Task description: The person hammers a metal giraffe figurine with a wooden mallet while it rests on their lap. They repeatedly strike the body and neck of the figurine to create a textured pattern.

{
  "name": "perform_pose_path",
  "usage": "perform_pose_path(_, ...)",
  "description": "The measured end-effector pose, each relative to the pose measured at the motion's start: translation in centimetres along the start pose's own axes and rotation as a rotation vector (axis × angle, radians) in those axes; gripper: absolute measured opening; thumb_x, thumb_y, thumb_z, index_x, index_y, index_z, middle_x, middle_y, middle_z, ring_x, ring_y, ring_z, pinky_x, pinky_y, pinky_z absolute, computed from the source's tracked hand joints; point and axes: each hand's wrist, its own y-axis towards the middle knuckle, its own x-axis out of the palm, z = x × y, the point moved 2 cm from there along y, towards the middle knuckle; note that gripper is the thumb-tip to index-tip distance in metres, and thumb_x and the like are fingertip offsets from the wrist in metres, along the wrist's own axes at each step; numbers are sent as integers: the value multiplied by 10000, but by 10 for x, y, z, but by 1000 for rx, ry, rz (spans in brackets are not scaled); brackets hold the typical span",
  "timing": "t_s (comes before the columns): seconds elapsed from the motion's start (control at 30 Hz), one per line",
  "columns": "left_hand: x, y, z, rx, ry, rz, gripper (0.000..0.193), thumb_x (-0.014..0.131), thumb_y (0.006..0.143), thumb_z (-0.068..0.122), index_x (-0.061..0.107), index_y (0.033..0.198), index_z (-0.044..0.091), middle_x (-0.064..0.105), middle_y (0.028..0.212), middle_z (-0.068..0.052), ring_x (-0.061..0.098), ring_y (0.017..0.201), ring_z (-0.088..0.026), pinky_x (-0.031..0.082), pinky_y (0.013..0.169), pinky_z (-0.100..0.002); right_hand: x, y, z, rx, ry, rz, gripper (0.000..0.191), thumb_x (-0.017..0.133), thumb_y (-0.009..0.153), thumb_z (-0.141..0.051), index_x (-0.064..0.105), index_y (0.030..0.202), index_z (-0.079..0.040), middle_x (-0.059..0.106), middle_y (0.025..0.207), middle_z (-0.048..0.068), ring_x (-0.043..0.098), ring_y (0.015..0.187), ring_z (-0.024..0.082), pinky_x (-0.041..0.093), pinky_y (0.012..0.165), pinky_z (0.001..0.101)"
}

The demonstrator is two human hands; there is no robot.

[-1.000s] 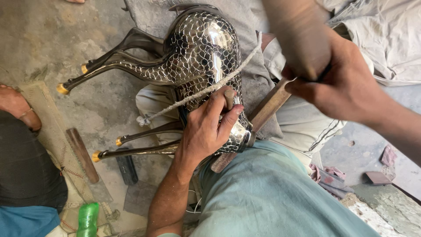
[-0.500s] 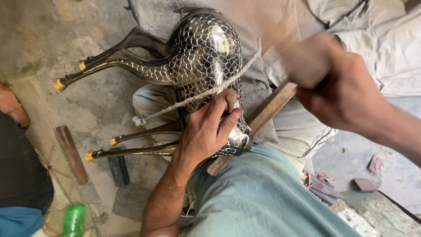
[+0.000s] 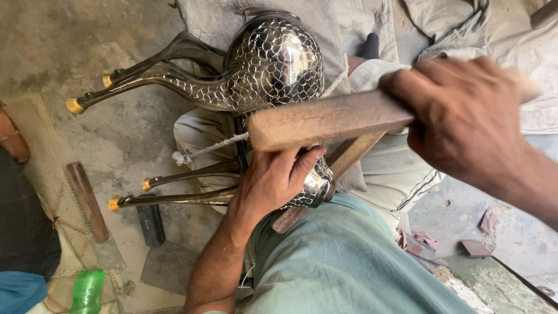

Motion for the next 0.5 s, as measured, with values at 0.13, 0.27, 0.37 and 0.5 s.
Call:
perform_pose_path(0.13, 1, -2, -3, 32, 6, 14, 274, 676, 1071, 160, 567, 1263, -2, 700, 997, -136, 725, 827, -231, 578, 717, -353, -9, -1, 4, -1, 936, 290, 408, 672, 800, -87, 518, 1177, -52, 657, 1015, 122, 662, 912, 228, 539, 740, 323)
perform_pose_path(0.27, 3, -5, -6, 119, 100, 42, 325, 689, 1040, 188, 581, 1281, -2, 688, 965, -135, 709, 824, -261, 561, 720, -386, -11, -3, 3, -27, 485, 312, 402, 713, 765, -32, 594, 1148, -63, 714, 977, 137, 695, 870, 270, 540, 753, 407)
perform_pose_path(0.37, 4, -6, -10, 8, -33, 4, 302, 658, 1083, 175, 567, 1305, -8, 704, 985, -123, 732, 820, -222, 594, 731, -353, -7, -4, 5, 90, 991, 200, 375, 725, 802, -91, 571, 1144, -95, 716, 984, 96, 705, 858, 205, 573, 749, 333)
perform_pose_path(0.5, 3, -5, -7, 67, 36, 10, 266, 675, 1074, 192, 594, 1268, 29, 726, 1019, -121, 746, 860, -252, 593, 774, -380, -4, -4, 2, 42, 77, 127, 295, 776, 918, -89, 665, 1185, -143, 738, 940, 78, 701, 797, 223, 562, 693, 384)
